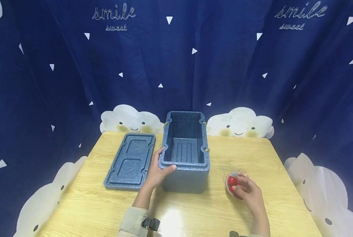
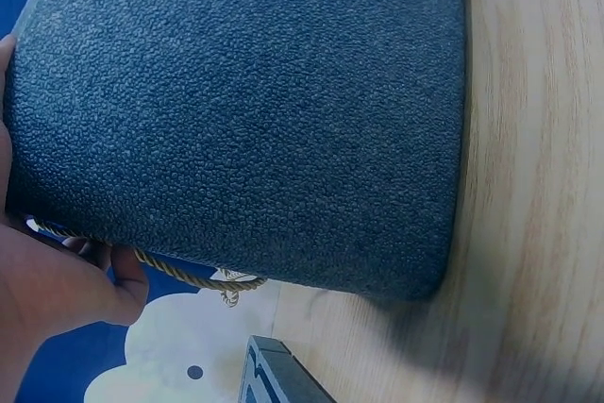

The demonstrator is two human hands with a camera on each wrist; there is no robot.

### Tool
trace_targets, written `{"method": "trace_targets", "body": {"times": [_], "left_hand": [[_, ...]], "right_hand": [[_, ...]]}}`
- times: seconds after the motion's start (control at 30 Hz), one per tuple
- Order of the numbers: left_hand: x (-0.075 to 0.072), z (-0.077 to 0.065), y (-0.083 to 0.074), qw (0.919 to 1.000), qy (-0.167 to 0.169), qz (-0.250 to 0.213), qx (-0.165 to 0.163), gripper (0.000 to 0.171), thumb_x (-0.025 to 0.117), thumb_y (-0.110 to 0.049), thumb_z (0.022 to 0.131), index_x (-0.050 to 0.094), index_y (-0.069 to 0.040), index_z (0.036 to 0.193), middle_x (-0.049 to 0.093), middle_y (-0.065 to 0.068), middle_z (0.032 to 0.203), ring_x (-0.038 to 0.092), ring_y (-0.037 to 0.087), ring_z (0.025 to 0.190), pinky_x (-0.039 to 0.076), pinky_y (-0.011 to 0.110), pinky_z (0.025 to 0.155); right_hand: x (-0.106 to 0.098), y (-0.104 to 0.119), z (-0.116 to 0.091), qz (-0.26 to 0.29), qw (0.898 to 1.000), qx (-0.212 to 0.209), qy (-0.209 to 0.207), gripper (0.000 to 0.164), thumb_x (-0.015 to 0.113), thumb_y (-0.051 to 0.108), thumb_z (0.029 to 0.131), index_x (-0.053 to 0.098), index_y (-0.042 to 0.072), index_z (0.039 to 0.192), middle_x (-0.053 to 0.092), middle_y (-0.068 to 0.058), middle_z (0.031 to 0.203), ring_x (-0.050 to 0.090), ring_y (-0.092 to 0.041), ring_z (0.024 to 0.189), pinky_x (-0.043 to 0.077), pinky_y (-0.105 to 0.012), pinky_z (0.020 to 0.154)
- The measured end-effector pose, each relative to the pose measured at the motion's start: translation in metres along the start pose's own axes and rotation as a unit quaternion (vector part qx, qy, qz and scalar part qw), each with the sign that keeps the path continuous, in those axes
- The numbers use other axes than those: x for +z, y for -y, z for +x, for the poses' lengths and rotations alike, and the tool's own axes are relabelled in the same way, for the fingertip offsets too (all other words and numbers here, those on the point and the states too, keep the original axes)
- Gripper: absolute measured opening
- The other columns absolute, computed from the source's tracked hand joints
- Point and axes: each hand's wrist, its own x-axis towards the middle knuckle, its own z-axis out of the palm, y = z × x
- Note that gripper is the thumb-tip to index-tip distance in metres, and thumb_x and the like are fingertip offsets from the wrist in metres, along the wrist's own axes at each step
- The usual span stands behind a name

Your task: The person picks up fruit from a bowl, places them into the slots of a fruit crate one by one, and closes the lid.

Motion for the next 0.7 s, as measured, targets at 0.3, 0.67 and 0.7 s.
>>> {"method": "trace_targets", "body": {"times": [0.3, 0.67, 0.7], "left_hand": [[0.0, 0.0, 0.0, 1.0, -0.003, -0.006, 0.0, 0.081, 0.079, -0.01, 0.07, 0.037, -0.008, 0.139, 0.027, 0.019, 0.138, 0.032, 0.035, 0.123, 0.025, 0.048, 0.1], [-0.001, 0.0, -0.002, 1.0, 0.0, -0.002, -0.002, 0.081, 0.079, -0.01, 0.07, 0.037, -0.007, 0.139, 0.027, 0.019, 0.138, 0.031, 0.036, 0.123, 0.025, 0.049, 0.1], [-0.001, 0.0, -0.001, 1.0, -0.002, -0.001, -0.001, 0.081, 0.079, -0.009, 0.07, 0.037, -0.007, 0.138, 0.027, 0.019, 0.137, 0.032, 0.036, 0.123, 0.025, 0.049, 0.1]], "right_hand": [[-0.005, -0.042, 0.01, -0.015, 1.0, -0.006, -0.022, 0.049, 0.073, 0.022, 0.082, 0.054, 0.001, 0.122, 0.056, -0.01, 0.109, 0.057, -0.005, 0.086, 0.047, -0.016, 0.072], [-0.003, -0.027, 0.013, -0.032, 0.999, 0.023, -0.005, 0.05, 0.073, 0.018, 0.081, 0.052, -0.003, 0.121, 0.057, -0.018, 0.109, 0.056, -0.002, 0.086, 0.049, -0.019, 0.069], [-0.003, -0.031, 0.015, -0.027, 0.999, 0.022, 0.001, 0.051, 0.073, 0.021, 0.081, 0.052, -0.002, 0.121, 0.058, -0.015, 0.108, 0.056, -0.002, 0.086, 0.05, -0.02, 0.068]]}}
